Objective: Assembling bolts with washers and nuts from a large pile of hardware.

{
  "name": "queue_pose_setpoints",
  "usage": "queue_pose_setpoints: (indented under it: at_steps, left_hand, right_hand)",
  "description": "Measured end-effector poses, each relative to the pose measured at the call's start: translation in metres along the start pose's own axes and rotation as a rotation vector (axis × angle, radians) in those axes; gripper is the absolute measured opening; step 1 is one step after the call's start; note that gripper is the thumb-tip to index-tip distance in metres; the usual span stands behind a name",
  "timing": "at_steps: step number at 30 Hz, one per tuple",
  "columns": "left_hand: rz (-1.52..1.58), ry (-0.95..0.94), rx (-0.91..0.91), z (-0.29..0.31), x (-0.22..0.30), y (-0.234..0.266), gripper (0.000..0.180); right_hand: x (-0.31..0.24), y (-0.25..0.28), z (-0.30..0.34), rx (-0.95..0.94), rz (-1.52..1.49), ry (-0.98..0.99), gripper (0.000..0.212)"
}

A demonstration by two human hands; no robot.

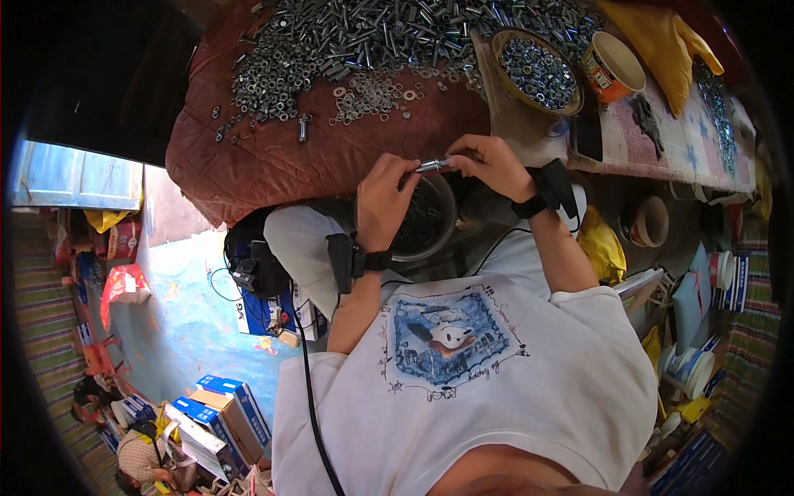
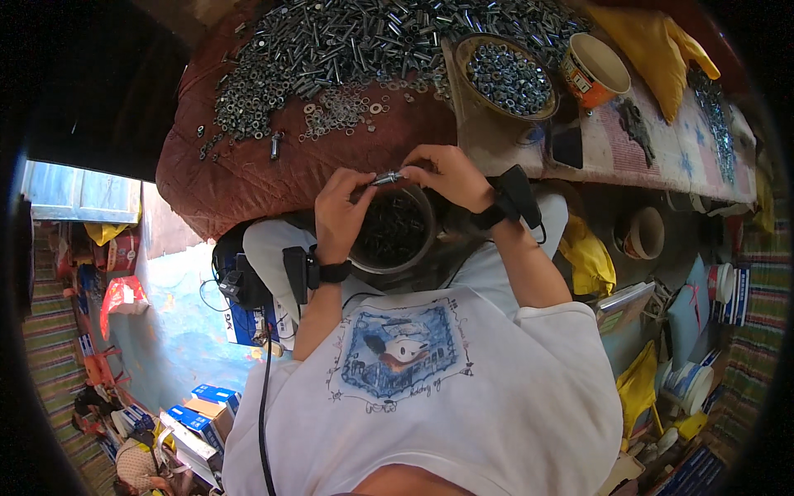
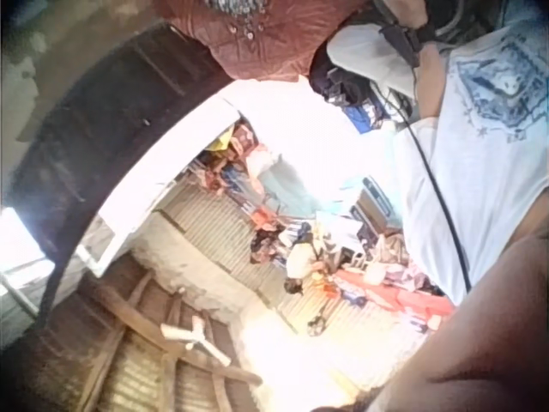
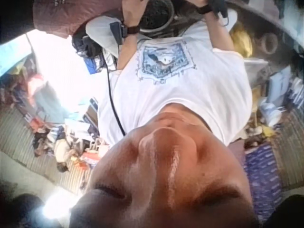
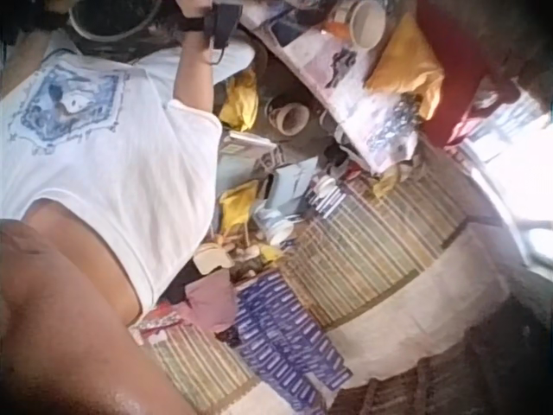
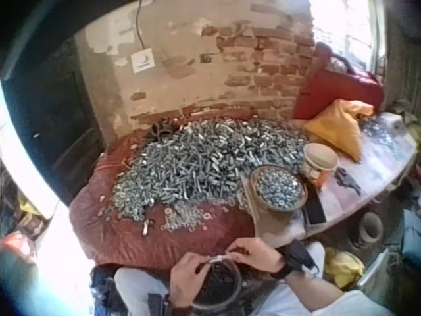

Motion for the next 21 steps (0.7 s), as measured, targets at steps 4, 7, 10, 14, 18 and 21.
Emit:
queue_pose_setpoints:
  at_steps: [4, 7, 10, 14, 18, 21]
  left_hand:
    - [-0.025, -0.028, -0.025, 0.001, 0.003, -0.003, 0.019]
    - [0.006, -0.026, -0.04, 0.0, 0.001, -0.005, 0.014]
    - [0.018, -0.014, -0.1, 0.0, 0.0, -0.006, 0.015]
    - [0.018, -0.002, -0.093, -0.002, 0.005, -0.004, 0.015]
    - [-0.012, 0.001, -0.104, -0.002, 0.008, -0.001, 0.016]
    - [-0.074, -0.028, -0.088, -0.001, 0.013, 0.005, 0.016]
  right_hand:
    - [0.005, 0.0, 0.005, 0.042, -0.044, -0.06, 0.015]
    - [0.004, -0.002, 0.012, 0.091, -0.007, 0.144, 0.015]
    - [0.007, 0.001, 0.015, 0.093, 0.018, 0.177, 0.018]
    - [0.008, -0.001, 0.017, 0.097, -0.024, 0.174, 0.02]
    - [0.005, 0.0, 0.016, 0.115, 0.014, 0.188, 0.022]
    - [0.002, -0.002, 0.017, 0.105, 0.067, 0.179, 0.023]
Point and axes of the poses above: each hand's wrist, its own z-axis away from the middle knuckle, its own y-axis out of the back of the hand, x = y × z, the point moved 2 cm from there along -z, towards the middle knuckle, and after that the axes turned 13 degrees about -z, right-handed, at the moved point
